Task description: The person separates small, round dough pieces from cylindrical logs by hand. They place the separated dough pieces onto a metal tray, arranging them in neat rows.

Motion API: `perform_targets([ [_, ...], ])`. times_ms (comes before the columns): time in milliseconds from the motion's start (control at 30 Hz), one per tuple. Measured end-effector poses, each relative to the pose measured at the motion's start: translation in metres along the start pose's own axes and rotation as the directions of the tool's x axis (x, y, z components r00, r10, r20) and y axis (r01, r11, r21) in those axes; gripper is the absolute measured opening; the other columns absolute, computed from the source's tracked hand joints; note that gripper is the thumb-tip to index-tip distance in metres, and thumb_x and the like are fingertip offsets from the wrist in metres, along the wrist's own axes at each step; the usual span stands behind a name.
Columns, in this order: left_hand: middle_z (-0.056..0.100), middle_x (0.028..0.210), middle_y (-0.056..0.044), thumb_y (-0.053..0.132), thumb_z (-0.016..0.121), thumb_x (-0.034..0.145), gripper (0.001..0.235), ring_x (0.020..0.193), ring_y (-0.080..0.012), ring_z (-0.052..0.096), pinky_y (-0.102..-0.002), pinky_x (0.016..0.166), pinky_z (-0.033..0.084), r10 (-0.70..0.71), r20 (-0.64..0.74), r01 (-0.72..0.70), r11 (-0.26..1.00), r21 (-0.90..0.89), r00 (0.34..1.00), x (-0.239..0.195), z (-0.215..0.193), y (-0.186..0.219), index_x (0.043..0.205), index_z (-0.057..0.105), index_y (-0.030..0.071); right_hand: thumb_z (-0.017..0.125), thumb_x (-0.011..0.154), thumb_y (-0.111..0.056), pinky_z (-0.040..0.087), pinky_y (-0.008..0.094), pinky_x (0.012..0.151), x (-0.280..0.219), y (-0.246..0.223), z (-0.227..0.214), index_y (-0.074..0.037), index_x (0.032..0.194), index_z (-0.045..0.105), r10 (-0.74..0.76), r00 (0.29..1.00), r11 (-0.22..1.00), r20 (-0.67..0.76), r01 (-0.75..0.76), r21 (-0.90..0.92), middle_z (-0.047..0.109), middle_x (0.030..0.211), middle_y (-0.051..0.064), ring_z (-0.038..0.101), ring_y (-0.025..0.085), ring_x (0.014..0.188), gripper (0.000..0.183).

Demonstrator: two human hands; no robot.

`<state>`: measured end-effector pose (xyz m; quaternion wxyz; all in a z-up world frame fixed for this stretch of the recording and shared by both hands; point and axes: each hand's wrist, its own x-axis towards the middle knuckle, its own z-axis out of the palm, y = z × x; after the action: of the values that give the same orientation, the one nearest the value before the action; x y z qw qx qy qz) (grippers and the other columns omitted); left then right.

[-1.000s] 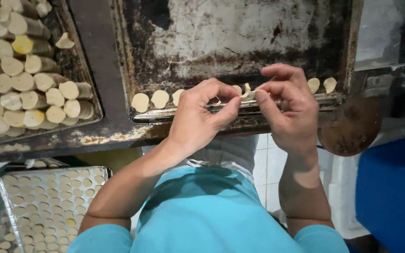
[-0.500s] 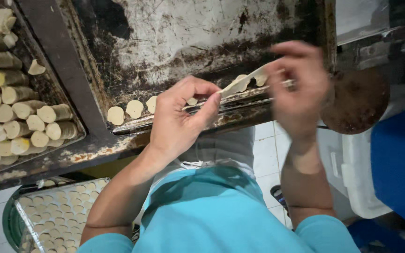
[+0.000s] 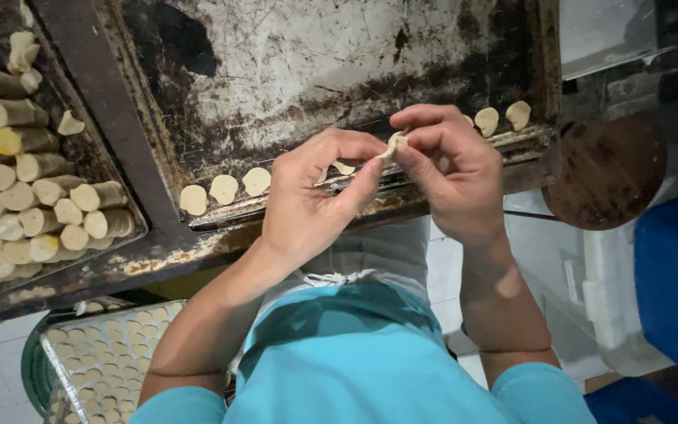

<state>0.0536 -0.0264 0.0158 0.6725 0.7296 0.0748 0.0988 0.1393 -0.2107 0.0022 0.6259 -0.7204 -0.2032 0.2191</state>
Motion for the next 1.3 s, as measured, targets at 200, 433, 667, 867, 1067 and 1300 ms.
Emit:
perform_targets([
  [200, 0.075, 0.103, -0.006, 0.009, 0.073, 0.102, 0.012, 0.088, -0.0073, 0.067, -0.023, 0.076, 0.056, -0.260, -0.045, 0.253, 0.960, -0.120, 0.965, -0.011, 0.004, -0.009, 0.113, 0.076, 0.004, 0.077, 0.105, -0.007, 0.058, 0.023, 0.088, 0.000, 0.000, 0.004, -0.001, 0.104, 0.069, -0.172, 0.985, 0.922, 0.019, 0.167, -0.350, 0.062, 0.132, 0.012, 0.065, 0.015, 0.105, 0.010],
  [433, 0.069, 0.127, -0.008, 0.020, 0.078, 0.099, 0.025, 0.115, -0.0250, 0.064, -0.039, 0.098, 0.051, 0.230, 0.011, -0.191, 0.778, 0.598, 0.973, -0.005, 0.001, -0.021, 0.119, 0.070, 0.007, 0.072, 0.098, -0.002, 0.047, 0.024, 0.052, 0.014, 0.011, -0.037, 0.003, 0.094, 0.063, -0.095, 0.945, 0.904, -0.312, -0.050, -0.426, 0.070, 0.115, 0.016, 0.055, 0.014, 0.064, 0.011],
  [667, 0.057, 0.142, -0.015, 0.019, 0.074, 0.100, 0.028, 0.137, -0.0370, 0.046, -0.053, 0.113, 0.038, 0.104, 0.139, -0.173, 0.652, 0.738, 0.985, -0.008, -0.002, -0.023, 0.125, 0.072, 0.007, 0.063, 0.106, -0.005, 0.058, 0.019, 0.068, -0.008, 0.002, -0.072, 0.002, 0.112, 0.059, -0.038, 0.935, 0.978, -0.351, -0.037, -0.206, 0.071, 0.103, 0.006, 0.070, 0.008, 0.081, 0.010],
  [867, 0.057, 0.140, -0.013, 0.013, 0.072, 0.096, 0.018, 0.137, -0.0387, 0.048, -0.053, 0.111, 0.039, 0.084, 0.189, -0.195, 0.678, 0.709, 0.978, -0.009, 0.000, -0.024, 0.113, 0.071, 0.008, 0.074, 0.111, 0.000, 0.048, 0.028, 0.073, -0.013, 0.024, -0.106, 0.006, 0.115, 0.074, -0.149, 0.941, 0.826, -0.303, -0.050, -0.561, 0.067, 0.099, 0.011, 0.062, 0.016, 0.083, 0.008],
  [1067, 0.057, 0.141, -0.014, 0.009, 0.069, 0.098, 0.019, 0.138, -0.0387, 0.048, -0.053, 0.113, 0.038, 0.095, 0.154, -0.176, 0.701, 0.691, 0.984, -0.006, -0.001, -0.028, 0.117, 0.070, 0.005, 0.080, 0.099, -0.001, 0.053, 0.031, 0.074, -0.011, 0.028, -0.113, 0.001, 0.109, 0.077, -0.199, 0.954, 0.638, -0.223, -0.047, -0.769, 0.069, 0.098, 0.014, 0.068, 0.019, 0.085, 0.011],
  [1300, 0.057, 0.139, -0.012, 0.010, 0.069, 0.100, 0.015, 0.137, -0.0383, 0.049, -0.055, 0.114, 0.038, 0.107, 0.154, -0.184, 0.701, 0.689, 0.982, -0.010, 0.001, -0.030, 0.114, 0.069, 0.006, 0.083, 0.100, -0.012, 0.052, 0.036, 0.074, -0.011, 0.045, -0.117, -0.002, 0.102, 0.080, -0.050, 0.967, 0.617, -0.250, -0.166, -0.769, 0.071, 0.095, 0.013, 0.069, 0.023, 0.084, 0.011],
])
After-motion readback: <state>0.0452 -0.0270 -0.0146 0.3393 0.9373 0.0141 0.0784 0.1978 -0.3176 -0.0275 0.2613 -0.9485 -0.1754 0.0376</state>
